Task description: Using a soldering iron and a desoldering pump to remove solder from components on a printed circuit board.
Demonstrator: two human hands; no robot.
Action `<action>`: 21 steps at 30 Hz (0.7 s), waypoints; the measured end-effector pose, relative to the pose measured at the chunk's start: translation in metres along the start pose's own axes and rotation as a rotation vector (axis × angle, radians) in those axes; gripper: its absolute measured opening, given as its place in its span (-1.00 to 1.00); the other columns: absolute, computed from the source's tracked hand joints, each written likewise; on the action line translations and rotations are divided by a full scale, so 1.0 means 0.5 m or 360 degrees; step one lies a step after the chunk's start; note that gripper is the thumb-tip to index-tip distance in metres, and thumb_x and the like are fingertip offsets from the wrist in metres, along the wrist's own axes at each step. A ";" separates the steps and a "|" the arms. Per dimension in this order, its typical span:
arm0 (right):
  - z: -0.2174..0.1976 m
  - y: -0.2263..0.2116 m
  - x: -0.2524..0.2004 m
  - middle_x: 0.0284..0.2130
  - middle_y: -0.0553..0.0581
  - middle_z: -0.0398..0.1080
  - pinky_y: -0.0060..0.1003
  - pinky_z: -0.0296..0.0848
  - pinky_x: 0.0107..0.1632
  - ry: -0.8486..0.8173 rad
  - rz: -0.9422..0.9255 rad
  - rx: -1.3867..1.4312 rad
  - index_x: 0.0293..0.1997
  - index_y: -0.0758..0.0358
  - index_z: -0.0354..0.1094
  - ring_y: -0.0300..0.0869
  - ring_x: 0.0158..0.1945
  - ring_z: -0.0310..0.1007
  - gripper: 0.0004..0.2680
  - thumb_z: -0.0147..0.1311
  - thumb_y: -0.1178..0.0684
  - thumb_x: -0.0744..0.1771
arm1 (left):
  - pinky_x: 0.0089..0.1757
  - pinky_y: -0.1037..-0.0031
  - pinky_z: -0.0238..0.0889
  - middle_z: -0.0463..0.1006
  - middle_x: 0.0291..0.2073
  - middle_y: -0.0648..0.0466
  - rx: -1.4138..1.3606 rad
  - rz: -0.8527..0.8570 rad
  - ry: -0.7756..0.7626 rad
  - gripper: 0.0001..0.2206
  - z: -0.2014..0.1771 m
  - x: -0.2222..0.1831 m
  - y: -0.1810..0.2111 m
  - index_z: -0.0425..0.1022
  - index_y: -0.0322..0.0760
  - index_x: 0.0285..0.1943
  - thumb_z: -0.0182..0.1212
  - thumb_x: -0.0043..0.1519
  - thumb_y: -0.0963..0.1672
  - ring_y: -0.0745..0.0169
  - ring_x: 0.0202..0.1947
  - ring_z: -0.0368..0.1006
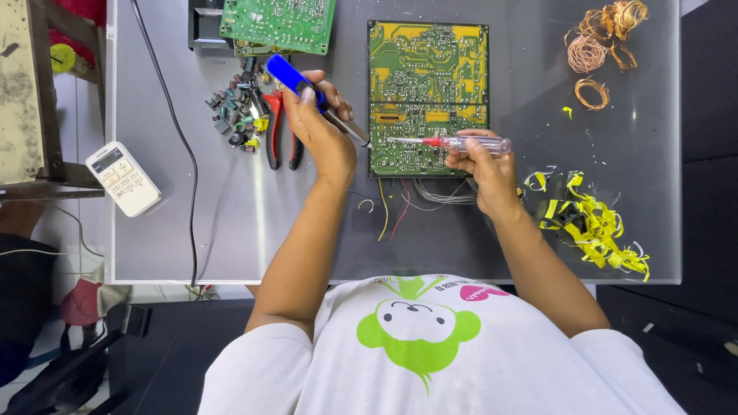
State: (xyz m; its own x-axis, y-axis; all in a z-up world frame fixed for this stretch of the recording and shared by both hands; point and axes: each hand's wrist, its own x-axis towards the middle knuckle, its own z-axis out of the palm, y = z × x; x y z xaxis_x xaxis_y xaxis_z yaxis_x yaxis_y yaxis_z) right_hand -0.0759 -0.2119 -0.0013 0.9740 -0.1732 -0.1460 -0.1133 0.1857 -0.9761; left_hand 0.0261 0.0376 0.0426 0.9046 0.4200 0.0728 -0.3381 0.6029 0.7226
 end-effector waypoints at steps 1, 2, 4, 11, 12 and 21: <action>-0.001 0.001 -0.001 -0.21 0.27 0.60 -0.18 0.78 0.00 0.0002 0.0001 0.0002 0.15 0.30 0.48 -0.07 -0.22 0.68 -0.81 0.10 0.05 0.46 | -0.48 0.43 0.12 0.33 -0.47 0.05 0.0002 -0.0002 -0.0002 -0.83 -0.001 -0.003 -0.007 0.43 -0.24 0.03 -0.07 0.41 -0.12 0.27 -0.57 0.21; -0.001 0.003 -0.001 -0.21 0.27 0.60 -0.18 0.77 0.00 -0.0006 0.0003 0.0000 0.15 0.30 0.48 -0.07 -0.22 0.67 -0.81 0.10 0.04 0.46 | -0.44 0.42 0.15 0.33 -0.46 0.05 -0.0010 -0.0007 -0.0024 -0.83 -0.003 -0.006 -0.013 0.43 -0.24 0.05 -0.05 0.43 -0.12 0.26 -0.56 0.23; -0.001 0.006 -0.001 -0.22 0.28 0.59 -0.18 0.76 0.00 -0.0016 0.0007 -0.0002 0.15 0.30 0.48 -0.06 -0.22 0.67 -0.80 0.10 0.03 0.46 | -0.41 0.41 0.18 0.34 -0.45 0.05 -0.0019 -0.0013 -0.0045 -0.84 -0.008 -0.012 -0.025 0.44 -0.23 0.07 -0.04 0.46 -0.12 0.26 -0.55 0.25; -0.007 0.018 0.002 -0.20 0.32 0.60 -0.17 0.78 0.00 0.0021 0.0015 0.0003 0.14 0.32 0.49 -0.04 -0.22 0.68 -0.80 0.11 0.04 0.46 | -0.16 0.46 0.43 0.40 -0.23 0.08 0.0318 0.0116 -0.0194 -0.83 -0.037 -0.028 -0.056 0.41 -0.24 0.22 0.03 0.49 -0.17 0.29 -0.32 0.42; -0.006 0.019 0.002 -0.21 0.32 0.60 -0.17 0.78 0.00 0.0030 0.0023 0.0005 0.14 0.32 0.49 -0.04 -0.22 0.69 -0.81 0.11 0.05 0.45 | -0.08 0.46 0.47 0.41 -0.14 0.09 0.0420 0.0139 -0.0245 -0.80 -0.043 -0.031 -0.057 0.40 -0.23 0.27 0.07 0.49 -0.16 0.31 -0.28 0.46; -0.017 0.033 0.001 -0.20 0.34 0.60 -0.17 0.79 0.00 0.0010 0.0004 0.0035 0.13 0.36 0.46 -0.02 -0.21 0.69 -0.83 0.06 0.11 0.45 | 0.12 0.19 0.59 0.40 -0.09 0.08 0.0524 0.0085 -0.0415 -0.72 -0.031 -0.039 -0.043 0.25 -0.24 0.44 -0.01 0.58 -0.12 0.26 -0.22 0.50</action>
State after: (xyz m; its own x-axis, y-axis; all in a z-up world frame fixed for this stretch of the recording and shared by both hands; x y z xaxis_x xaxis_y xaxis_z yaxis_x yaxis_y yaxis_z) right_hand -0.0792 -0.2171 -0.0189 0.9725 -0.1786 -0.1494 -0.1112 0.2074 -0.9719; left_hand 0.0117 0.0270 0.0147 0.9378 0.2334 0.2569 -0.3233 0.3181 0.8912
